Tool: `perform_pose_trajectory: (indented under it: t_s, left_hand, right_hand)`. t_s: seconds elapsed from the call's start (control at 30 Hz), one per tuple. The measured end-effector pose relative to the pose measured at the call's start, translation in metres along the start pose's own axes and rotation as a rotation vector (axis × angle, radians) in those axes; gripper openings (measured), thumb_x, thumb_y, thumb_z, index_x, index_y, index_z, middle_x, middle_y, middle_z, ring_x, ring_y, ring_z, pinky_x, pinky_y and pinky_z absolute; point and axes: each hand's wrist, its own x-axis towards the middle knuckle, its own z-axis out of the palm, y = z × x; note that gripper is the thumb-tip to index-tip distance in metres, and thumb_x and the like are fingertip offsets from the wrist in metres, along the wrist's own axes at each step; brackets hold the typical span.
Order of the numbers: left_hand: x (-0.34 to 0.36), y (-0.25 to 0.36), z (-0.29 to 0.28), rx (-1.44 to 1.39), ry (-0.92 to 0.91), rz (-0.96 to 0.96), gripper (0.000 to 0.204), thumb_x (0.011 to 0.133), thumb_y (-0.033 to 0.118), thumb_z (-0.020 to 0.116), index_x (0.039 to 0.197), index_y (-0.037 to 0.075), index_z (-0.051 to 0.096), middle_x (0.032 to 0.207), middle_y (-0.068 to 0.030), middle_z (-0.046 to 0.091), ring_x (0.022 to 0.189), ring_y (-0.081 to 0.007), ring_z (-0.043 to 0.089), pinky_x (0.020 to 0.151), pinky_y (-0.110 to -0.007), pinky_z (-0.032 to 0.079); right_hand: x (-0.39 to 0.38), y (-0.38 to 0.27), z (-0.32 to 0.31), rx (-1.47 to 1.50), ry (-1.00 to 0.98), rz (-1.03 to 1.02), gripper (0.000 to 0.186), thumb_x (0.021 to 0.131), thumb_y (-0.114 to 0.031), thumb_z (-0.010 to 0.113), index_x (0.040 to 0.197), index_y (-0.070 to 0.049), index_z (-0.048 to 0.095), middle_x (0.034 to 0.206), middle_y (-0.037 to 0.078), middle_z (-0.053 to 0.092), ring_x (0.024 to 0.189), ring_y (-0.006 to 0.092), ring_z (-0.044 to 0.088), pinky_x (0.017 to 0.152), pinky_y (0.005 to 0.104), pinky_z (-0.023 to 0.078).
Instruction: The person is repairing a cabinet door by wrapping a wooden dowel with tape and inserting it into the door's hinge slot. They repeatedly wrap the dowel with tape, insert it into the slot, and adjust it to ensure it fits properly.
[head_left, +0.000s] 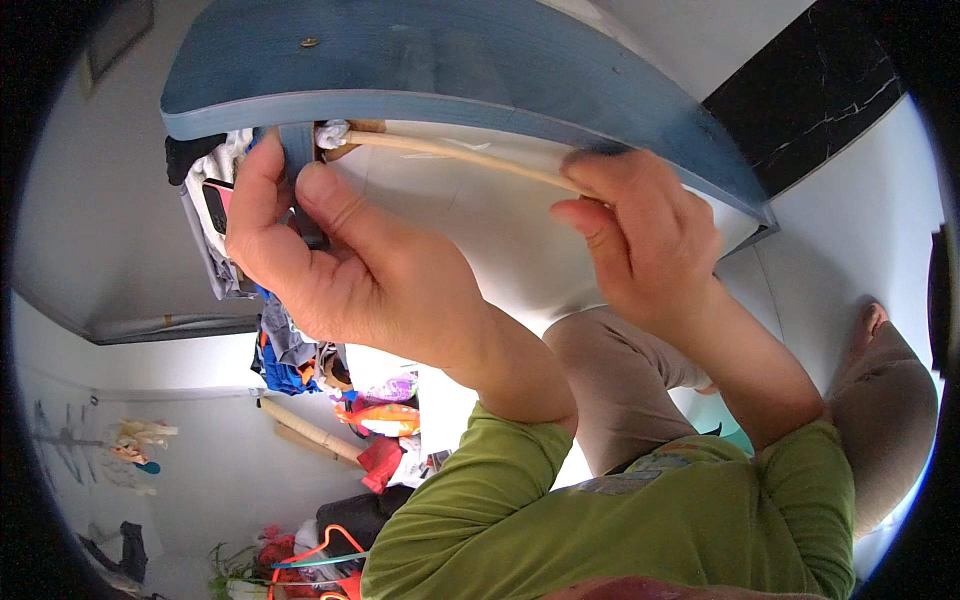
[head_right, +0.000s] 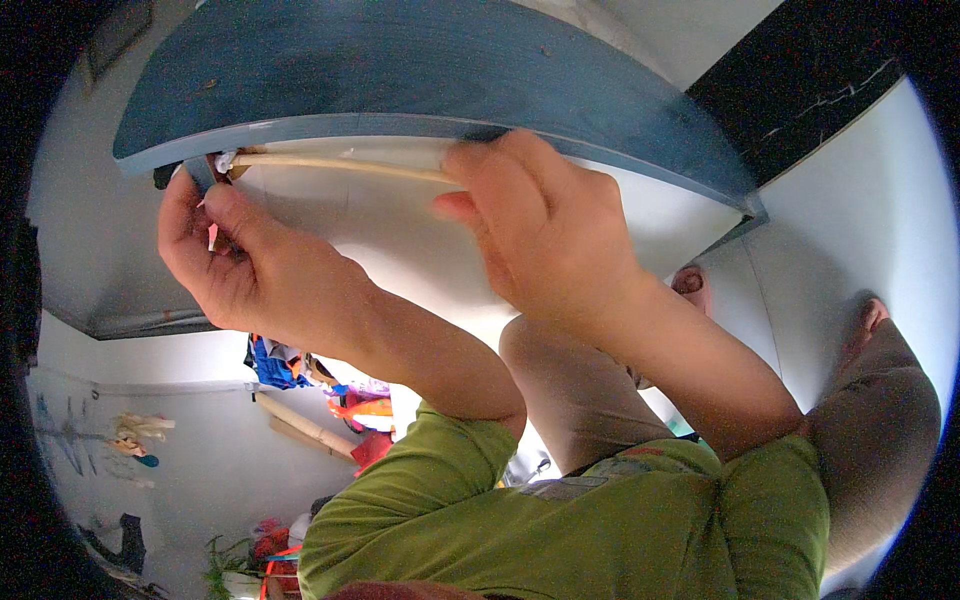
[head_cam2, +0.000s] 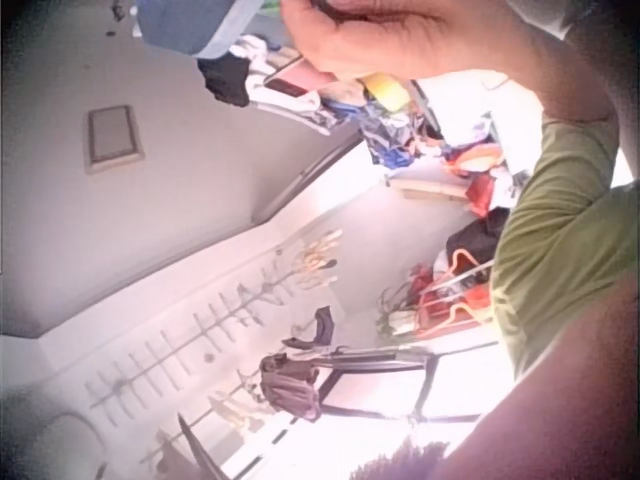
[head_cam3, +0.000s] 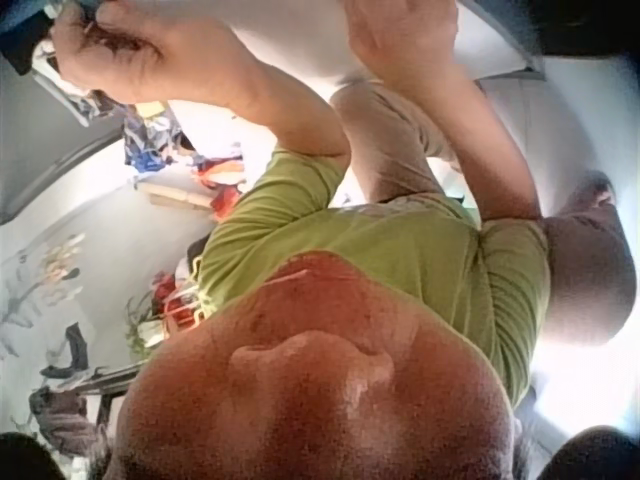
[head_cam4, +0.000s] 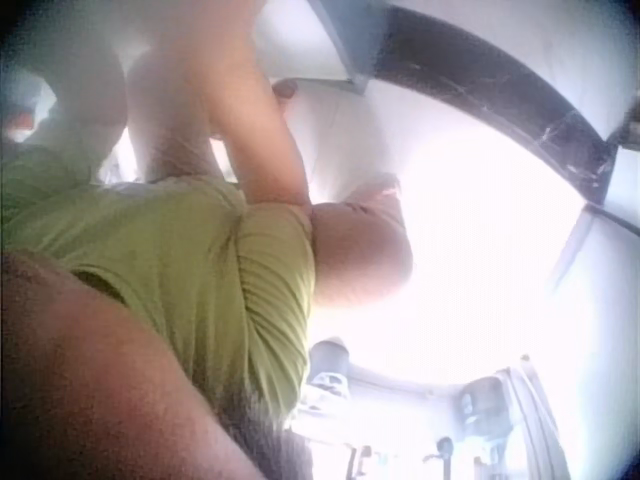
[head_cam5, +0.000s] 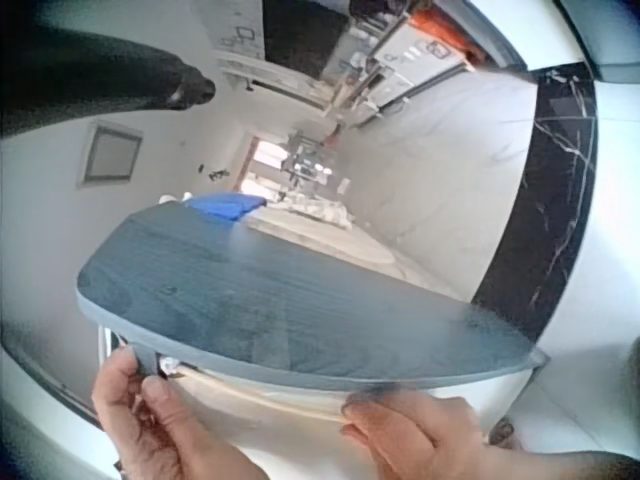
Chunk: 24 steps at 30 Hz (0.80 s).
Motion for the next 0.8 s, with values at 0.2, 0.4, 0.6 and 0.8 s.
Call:
perform_pose_trajectory:
  t_s: [0.2,0.4,0.6,0.8]
  left_hand:
    - [-0.004,0.004,0.003,-0.076,-0.011,-0.056,0.02,0.088,-0.005,0.05,0.107,-0.003,0.056,0.099,-0.01,0.06,0.087,-0.0149,0.057,0.08,-0.026,0.046]
    - [0.003,0.002,0.0,-0.047,-0.037,-0.04,0.021,0.087,-0.007,0.05,0.107,-0.004,0.056,0.098,-0.0103,0.06,0.087,-0.0153,0.058,0.08,-0.025,0.047]
    - [0.0,0.002,0.002,-0.044,-0.013,-0.013,0.021,0.087,-0.007,0.05,0.107,-0.004,0.057,0.097,-0.0099,0.06,0.084,-0.0151,0.058,0.077,-0.026,0.047]
    - [0.0,0.005,0.002,0.0,-0.015,-0.038,0.022,0.086,-0.007,0.05,0.106,-0.003,0.057,0.096,-0.0101,0.06,0.083,-0.015,0.057,0.076,-0.026,0.047]
  right_hand:
    - [0.003,0.001,0.002,-0.115,0.036,-0.078,0.009,0.078,0.001,0.064,0.086,-0.002,0.06,0.065,0.011,0.056,0.052,0.0215,0.056,0.046,0.0268,0.043]
    - [0.005,-0.013,0.002,0.178,-0.046,0.296,0.005,0.086,-0.004,0.059,0.082,-0.001,0.059,0.063,0.007,0.055,0.052,0.0124,0.049,0.049,0.0238,0.04]
    - [0.003,-0.013,-0.001,0.341,-0.135,0.448,0.007,0.089,-0.008,0.059,0.085,-0.002,0.06,0.064,0.003,0.055,0.053,0.0092,0.047,0.05,0.0227,0.039]
    - [-0.007,0.002,0.007,-0.04,0.022,0.016,0.008,0.083,-0.005,0.065,0.087,-0.001,0.06,0.065,0.008,0.056,0.051,0.0181,0.053,0.048,0.0259,0.042]
